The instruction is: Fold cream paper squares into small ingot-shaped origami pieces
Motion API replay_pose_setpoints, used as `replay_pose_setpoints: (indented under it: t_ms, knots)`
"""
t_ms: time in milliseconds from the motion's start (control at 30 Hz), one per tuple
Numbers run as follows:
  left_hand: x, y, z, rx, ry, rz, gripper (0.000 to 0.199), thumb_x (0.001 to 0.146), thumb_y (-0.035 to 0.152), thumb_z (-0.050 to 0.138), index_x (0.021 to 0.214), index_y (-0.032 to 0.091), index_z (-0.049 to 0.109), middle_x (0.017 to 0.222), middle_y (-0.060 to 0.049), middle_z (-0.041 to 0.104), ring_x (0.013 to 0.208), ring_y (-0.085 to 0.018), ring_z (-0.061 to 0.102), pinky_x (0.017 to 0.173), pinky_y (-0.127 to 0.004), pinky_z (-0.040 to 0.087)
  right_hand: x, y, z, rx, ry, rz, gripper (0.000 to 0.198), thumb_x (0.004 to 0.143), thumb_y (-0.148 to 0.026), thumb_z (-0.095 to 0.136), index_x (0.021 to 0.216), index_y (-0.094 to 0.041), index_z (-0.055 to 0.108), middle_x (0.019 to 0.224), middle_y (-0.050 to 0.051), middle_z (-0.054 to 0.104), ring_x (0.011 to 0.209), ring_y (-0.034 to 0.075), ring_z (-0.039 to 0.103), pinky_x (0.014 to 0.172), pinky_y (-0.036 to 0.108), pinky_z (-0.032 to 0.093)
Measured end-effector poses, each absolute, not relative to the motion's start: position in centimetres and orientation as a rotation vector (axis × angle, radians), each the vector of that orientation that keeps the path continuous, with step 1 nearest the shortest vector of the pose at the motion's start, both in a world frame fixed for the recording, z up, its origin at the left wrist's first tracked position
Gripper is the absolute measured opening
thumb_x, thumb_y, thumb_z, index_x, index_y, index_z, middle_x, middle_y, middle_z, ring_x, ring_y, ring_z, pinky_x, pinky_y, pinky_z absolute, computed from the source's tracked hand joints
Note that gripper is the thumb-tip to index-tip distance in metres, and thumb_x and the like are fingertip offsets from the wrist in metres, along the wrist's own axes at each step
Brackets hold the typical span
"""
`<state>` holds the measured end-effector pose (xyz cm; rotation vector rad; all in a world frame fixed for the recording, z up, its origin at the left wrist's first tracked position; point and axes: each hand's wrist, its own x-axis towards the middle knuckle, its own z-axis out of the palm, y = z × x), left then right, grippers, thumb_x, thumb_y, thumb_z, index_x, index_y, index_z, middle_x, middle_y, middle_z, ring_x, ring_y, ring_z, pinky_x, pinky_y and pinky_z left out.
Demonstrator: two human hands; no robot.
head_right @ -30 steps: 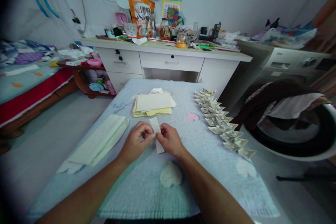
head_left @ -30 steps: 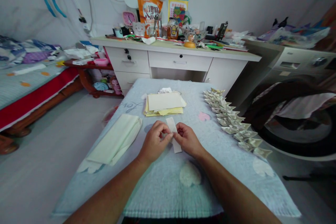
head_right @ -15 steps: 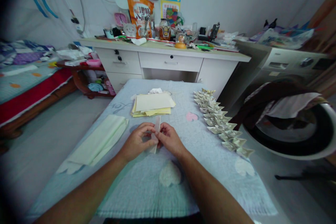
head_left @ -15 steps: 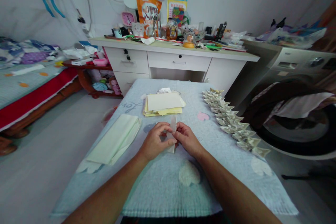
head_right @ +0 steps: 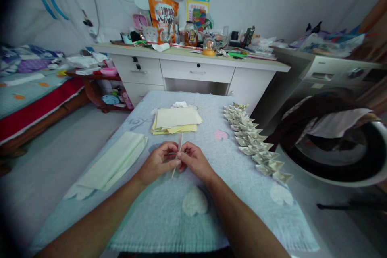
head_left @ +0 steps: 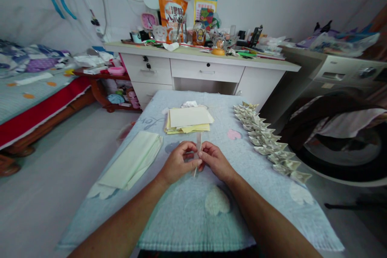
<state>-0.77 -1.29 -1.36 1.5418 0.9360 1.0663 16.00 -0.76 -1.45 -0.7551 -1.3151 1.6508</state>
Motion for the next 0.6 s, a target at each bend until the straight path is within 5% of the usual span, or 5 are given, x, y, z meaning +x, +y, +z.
replay_pose_setpoints:
  t_ms: [600]
  knots:
    - [-0.96, -1.32, -1.45, 1.546, 0.885, 1.136, 0.026, 0.074, 0.028, 0.071, 0.094, 0.018, 0.057, 0.112, -0.008, 0.051, 0.108, -0.022, 0.056, 0.093, -0.034, 0.048, 16.4, -0.57, -1.64, -0.748, -1.34, 1.607, 0.029, 0.079, -0.04, 0.068, 0.078, -0.018, 0.05, 0.059, -0.005, 0.054, 0.047, 0.007, 0.049, 0.048, 0.019, 0.042]
